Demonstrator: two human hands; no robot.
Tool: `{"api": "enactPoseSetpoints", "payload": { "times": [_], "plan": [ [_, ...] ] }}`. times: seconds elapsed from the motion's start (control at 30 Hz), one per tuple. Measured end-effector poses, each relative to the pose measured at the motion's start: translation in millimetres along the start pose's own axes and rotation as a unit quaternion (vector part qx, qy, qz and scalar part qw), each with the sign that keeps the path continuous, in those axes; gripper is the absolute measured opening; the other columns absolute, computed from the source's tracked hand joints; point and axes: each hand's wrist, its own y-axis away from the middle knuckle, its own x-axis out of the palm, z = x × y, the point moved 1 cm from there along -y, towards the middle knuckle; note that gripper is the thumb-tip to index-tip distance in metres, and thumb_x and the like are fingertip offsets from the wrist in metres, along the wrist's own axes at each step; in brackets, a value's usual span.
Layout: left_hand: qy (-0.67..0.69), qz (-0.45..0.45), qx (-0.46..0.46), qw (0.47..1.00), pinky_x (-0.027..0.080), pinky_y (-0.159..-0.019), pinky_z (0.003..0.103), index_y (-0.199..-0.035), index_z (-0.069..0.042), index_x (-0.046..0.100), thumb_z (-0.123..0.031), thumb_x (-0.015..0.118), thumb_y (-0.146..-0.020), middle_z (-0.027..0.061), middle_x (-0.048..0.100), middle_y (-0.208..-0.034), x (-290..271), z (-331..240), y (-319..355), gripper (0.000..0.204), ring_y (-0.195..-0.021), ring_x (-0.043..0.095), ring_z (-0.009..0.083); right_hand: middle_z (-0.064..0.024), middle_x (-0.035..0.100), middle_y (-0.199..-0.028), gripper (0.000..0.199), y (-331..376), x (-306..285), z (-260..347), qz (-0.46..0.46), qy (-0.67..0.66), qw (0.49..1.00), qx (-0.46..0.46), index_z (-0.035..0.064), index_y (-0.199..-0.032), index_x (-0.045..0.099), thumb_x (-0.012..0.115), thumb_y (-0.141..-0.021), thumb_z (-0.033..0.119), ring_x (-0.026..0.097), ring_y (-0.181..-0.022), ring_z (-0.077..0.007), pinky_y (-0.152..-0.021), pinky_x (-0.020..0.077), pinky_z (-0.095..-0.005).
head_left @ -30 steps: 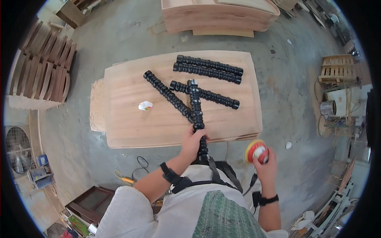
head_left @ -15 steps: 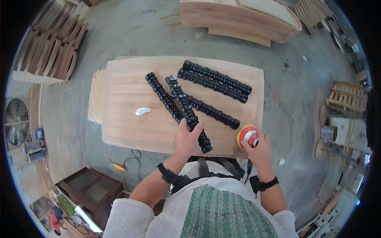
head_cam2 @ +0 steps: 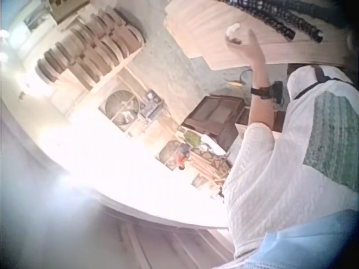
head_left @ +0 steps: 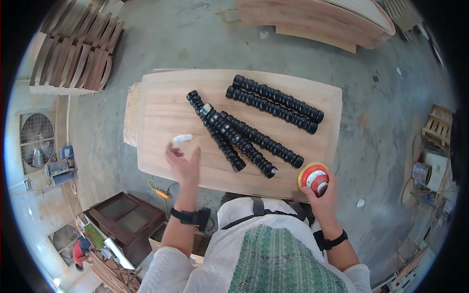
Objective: The person uses a handheld electric polisher to smooth the surface of several black, turned wooden legs. The person holds each leg with one hand and applies the polisher with the other, working along the contours of the wood. A second person is present, handing over the wooden legs and observing the process.
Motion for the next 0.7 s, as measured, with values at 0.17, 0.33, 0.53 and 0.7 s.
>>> {"api": "enactPoseSetpoints", "payload": {
  "times": [0.17, 0.33, 0.53, 0.7],
  "plan": [
    [0.070, 0.117, -0.004, 0.991, 0.051, -0.088, 0.038, -0.126, 0.001, 0.060, -0.019, 0.081, -0.083, 0.0140, 0.063, -0.106, 14.3, 30.0, -72.4, 0.051, -0.096, 0.062, 0.0262, -0.0206, 0.058, -0.128, 0.071, -1.1, -3.5, 18.2, -0.010, 0.030, 0.998, 0.051, 0.0019, -0.137, 0.051, 0.082, -0.080, 0.032, 0.060, -0.116, -0.0384, -0.097, 0.0500, -0.0443],
    [0.125, 0.097, -0.020, 0.987, 0.052, -0.087, 0.036, -0.114, 0.001, 0.067, -0.017, 0.074, -0.091, 0.0153, 0.068, -0.105, 4.2, 33.7, -104.0, 0.030, -0.097, 0.067, 0.0256, -0.0233, 0.062, -0.119, 0.051, -26.5, -17.8, 33.1, 0.040, 0.111, 0.993, 0.020, -0.0002, -0.127, 0.060, 0.073, -0.088, 0.031, 0.059, -0.115, -0.0417, -0.097, 0.0489, -0.0466],
    [0.057, 0.031, 0.050, 0.997, 0.052, -0.086, 0.036, -0.117, 0.003, 0.065, -0.020, 0.072, -0.093, 0.0165, 0.068, -0.107, 10.1, 71.7, -171.5, 0.033, -0.099, 0.065, 0.0239, -0.0246, 0.061, -0.120, 0.049, -70.8, 28.6, 91.8, -0.018, 0.103, 0.981, -0.162, -0.0009, -0.125, 0.061, 0.073, -0.088, 0.028, 0.057, -0.115, -0.0431, -0.101, 0.0462, -0.0477],
    [0.199, 0.055, -0.055, 0.977, 0.051, -0.090, 0.036, -0.133, 0.002, 0.054, -0.018, 0.075, -0.091, 0.0145, 0.064, -0.113, 7.0, 76.6, -167.6, 0.051, -0.099, 0.063, 0.0222, -0.0215, 0.057, -0.125, 0.053, -52.7, 105.4, 148.0, 0.060, 0.109, 0.955, -0.271, 0.0012, -0.126, 0.060, 0.076, -0.085, 0.030, 0.055, -0.116, -0.0427, -0.100, 0.0447, -0.0498]
  ]
}}
